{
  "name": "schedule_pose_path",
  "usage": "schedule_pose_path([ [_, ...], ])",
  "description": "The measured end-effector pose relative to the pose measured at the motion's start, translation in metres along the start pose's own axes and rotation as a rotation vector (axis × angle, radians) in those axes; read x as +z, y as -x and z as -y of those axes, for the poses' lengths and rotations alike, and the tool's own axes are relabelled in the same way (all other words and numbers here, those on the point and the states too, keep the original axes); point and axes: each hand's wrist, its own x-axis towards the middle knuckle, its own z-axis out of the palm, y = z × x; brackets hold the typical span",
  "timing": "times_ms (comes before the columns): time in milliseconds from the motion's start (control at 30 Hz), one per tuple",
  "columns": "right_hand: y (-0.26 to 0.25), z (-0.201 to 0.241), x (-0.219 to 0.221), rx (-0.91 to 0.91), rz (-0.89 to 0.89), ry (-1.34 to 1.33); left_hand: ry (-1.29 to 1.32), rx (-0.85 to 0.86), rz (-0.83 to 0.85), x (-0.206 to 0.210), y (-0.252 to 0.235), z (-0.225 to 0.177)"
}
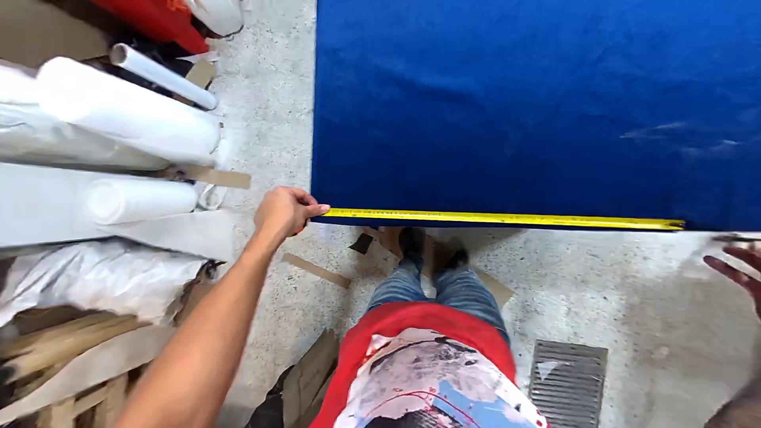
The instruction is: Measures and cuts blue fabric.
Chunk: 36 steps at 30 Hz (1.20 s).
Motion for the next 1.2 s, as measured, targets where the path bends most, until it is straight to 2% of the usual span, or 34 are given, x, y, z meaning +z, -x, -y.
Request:
schedule_pose_path([
  [133, 0.060, 0.017, -0.031, -0.084, -0.073, -0.002, 0.048, 0.164, -0.016, 0.006, 0.001, 0.003],
  [200, 0.092, 0.002, -0.026, -0.095, -0.084, -0.100, 0.104, 0.137, 0.023, 0.004, 0.007, -0.006],
  [333, 0.159, -0.059, 0.000, -0.056, -0.045, -0.324, 0.183, 0.047, 0.048, 0.000, 0.044, -0.040],
  [433, 0.203, -0.120, 0.022, 0.072, -0.040, -0.419, 0.156, 0.240, 0.159, -0.007, 0.084, -0.059],
  [500, 0.231, -0.162, 0.032, 0.156, -0.028, -0.438, 0.147, -0.013, 0.027, 0.000, 0.156, -0.133],
  [533, 0.243, -0.182, 0.037, 0.191, -0.026, -0.436, 0.164, -0.029, -0.005, 0.001, 0.187, -0.158],
  [633, 0.281, -0.228, 0.049, 0.281, 0.002, -0.347, 0.184, 0.159, 0.059, 0.002, 0.225, -0.165],
  [667, 0.290, -0.235, 0.053, 0.294, 0.028, -0.306, 0.102, 0.096, 0.031, 0.008, 0.228, -0.173],
  [733, 0.302, -0.241, 0.061, 0.305, 0.100, -0.236, -0.046, -0.113, -0.037, 0.028, 0.201, -0.179],
  [767, 0.308, -0.241, 0.067, 0.306, 0.146, -0.213, -0.074, -0.098, -0.023, 0.033, 0.164, -0.153],
  [800, 0.312, -0.240, 0.075, 0.301, 0.201, -0.199, -0.079, 0.214, 0.119, 0.015, 0.108, -0.088],
  [833, 0.313, -0.238, 0.085, 0.291, 0.263, -0.184, -0.046, 0.430, 0.164, 0.004, 0.055, -0.032],
  [867, 0.312, -0.234, 0.095, 0.277, 0.333, -0.149, 0.035, 0.319, 0.064, 0.005, 0.031, -0.010],
  [933, 0.309, -0.221, 0.119, 0.215, 0.485, -0.090, 0.111, 0.055, -0.064, 0.008, 0.017, -0.004],
  [967, 0.308, -0.213, 0.135, 0.188, 0.544, -0.095, 0.119, 0.000, -0.087, 0.008, 0.013, -0.005],
  [1100, 0.304, -0.173, 0.196, 0.168, 0.773, -0.189, 0.107, 0.017, -0.077, 0.008, 0.005, 0.000],
  [1200, 0.298, -0.145, 0.237, 0.168, 0.875, -0.205, 0.113, 0.003, -0.100, 0.009, 0.002, 0.003],
])
